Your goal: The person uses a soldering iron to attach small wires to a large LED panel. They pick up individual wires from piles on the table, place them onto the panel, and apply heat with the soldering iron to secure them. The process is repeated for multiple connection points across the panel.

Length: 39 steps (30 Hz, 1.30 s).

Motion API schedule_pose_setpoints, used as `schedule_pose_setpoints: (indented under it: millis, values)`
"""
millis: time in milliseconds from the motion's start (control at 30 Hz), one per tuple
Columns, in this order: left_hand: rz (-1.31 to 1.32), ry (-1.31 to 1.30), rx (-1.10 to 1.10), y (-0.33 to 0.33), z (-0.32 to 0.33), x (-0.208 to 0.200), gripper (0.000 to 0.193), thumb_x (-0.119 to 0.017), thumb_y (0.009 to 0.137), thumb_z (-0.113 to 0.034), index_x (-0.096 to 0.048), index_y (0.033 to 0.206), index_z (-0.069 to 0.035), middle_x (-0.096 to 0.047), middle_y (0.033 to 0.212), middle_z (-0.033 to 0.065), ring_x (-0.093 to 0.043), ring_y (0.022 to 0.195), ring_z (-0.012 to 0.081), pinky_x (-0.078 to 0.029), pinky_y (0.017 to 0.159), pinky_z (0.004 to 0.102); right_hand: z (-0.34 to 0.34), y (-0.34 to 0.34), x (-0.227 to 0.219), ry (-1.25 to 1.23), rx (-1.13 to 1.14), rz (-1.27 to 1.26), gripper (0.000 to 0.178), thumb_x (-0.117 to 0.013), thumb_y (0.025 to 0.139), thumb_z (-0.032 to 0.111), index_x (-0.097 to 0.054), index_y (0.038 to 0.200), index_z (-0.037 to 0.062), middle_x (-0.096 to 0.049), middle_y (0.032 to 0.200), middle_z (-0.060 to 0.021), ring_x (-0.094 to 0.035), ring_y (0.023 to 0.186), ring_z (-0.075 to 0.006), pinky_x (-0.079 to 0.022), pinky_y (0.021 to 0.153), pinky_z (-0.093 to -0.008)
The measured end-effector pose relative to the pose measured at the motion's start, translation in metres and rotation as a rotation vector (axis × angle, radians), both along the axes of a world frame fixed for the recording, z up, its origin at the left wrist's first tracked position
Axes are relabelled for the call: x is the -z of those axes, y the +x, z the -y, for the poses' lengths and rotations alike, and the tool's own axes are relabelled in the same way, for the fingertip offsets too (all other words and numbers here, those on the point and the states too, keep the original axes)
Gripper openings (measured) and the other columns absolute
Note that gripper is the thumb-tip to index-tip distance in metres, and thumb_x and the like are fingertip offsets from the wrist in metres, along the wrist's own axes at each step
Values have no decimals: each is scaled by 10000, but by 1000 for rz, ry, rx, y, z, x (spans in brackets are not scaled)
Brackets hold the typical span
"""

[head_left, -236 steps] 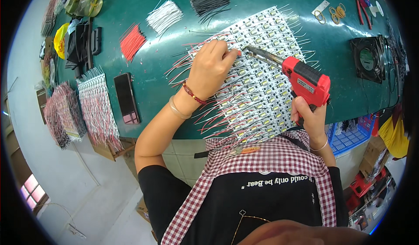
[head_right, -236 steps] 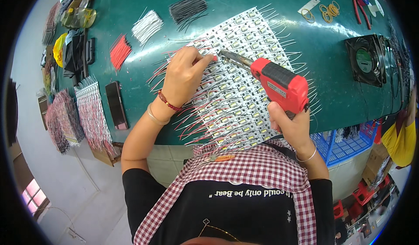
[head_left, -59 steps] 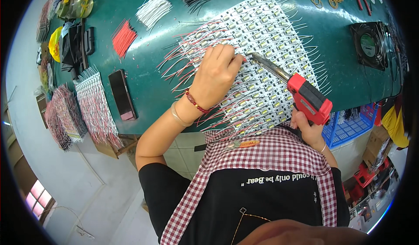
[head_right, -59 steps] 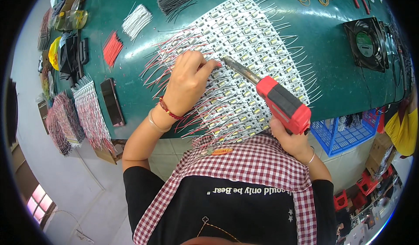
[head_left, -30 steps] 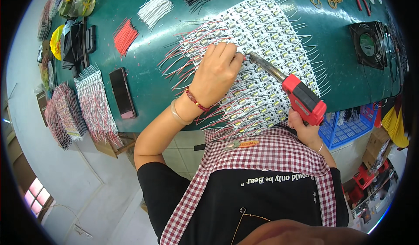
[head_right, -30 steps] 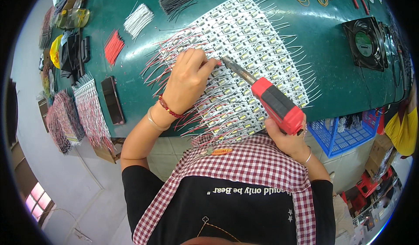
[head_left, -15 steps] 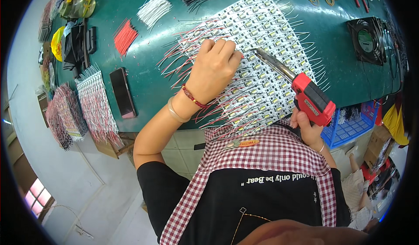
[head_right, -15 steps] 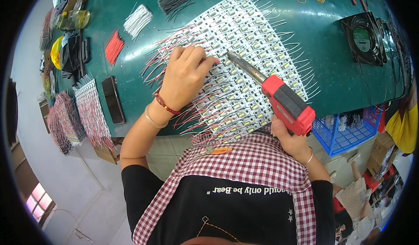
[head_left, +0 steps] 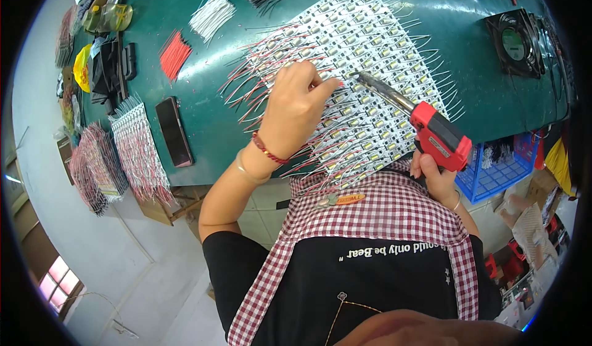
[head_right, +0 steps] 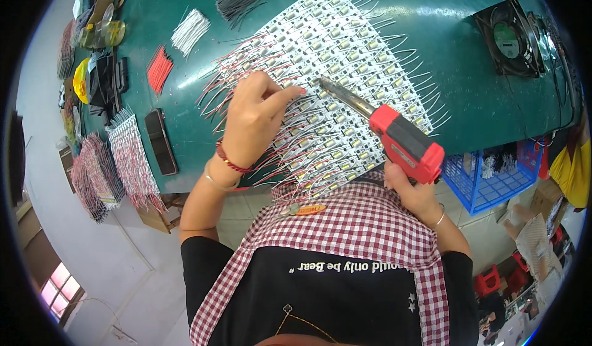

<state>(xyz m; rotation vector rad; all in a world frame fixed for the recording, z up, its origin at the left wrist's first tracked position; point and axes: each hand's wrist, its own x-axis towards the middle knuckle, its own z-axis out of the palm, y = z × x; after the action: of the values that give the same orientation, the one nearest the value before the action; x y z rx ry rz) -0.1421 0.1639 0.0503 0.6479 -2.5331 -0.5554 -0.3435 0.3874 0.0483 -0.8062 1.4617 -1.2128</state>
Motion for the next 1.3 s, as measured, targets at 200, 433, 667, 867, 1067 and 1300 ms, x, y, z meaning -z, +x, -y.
schedule_pose_setpoints:
  millis: [200,433,667,867,1067,1300]
  values:
    - [-22,-16,-7,-6,-5,17,151,-621,713,-16,-662,854,-48,-416,707,48,-458,687,200,-360,642,326,-3,1,2,63,-52,-78,290,-510,930,163,-476,1135,-38,-514,657,-55,-479,544,-107,-435,530,-265]
    - [15,-17,3,-7,-5,19,112,-626,734,-34,-645,844,-28,-418,732,55,-450,700,205,-347,638,333,-4,1,6,62,-40,-146,110,-609,863,90,-616,929,4,-601,741,-19,-569,636,-100,-459,574,-260]
    - [17,-18,12,-9,-3,18,150,-631,701,17,-657,836,-44,-436,732,57,-472,701,215,-371,642,338,-7,2,6,-10,-86,-200,140,-566,889,108,-587,962,-9,-581,735,-38,-549,638,-108,-448,575,-268]
    - [15,-11,23,-9,-1,16,173,-647,685,36,-659,833,-52,-429,718,51,-475,693,212,-371,631,338,0,3,-2,-60,-100,-176,221,-515,934,183,-518,994,-29,-524,660,-66,-495,567,-120,-415,520,-262]
    - [18,-17,38,-9,1,15,171,-646,680,31,-657,833,-45,-428,725,56,-476,703,215,-372,638,337,-10,1,10,44,-100,-257,126,-605,852,70,-624,957,2,-629,821,-52,-598,731,-118,-475,636,-282]
    - [25,-45,44,-10,0,14,152,-627,689,12,-655,830,-39,-430,733,57,-475,706,216,-374,639,332,-9,4,11,-18,-120,-301,230,-504,938,185,-545,815,-5,-535,678,-66,-497,576,-119,-416,545,-257]
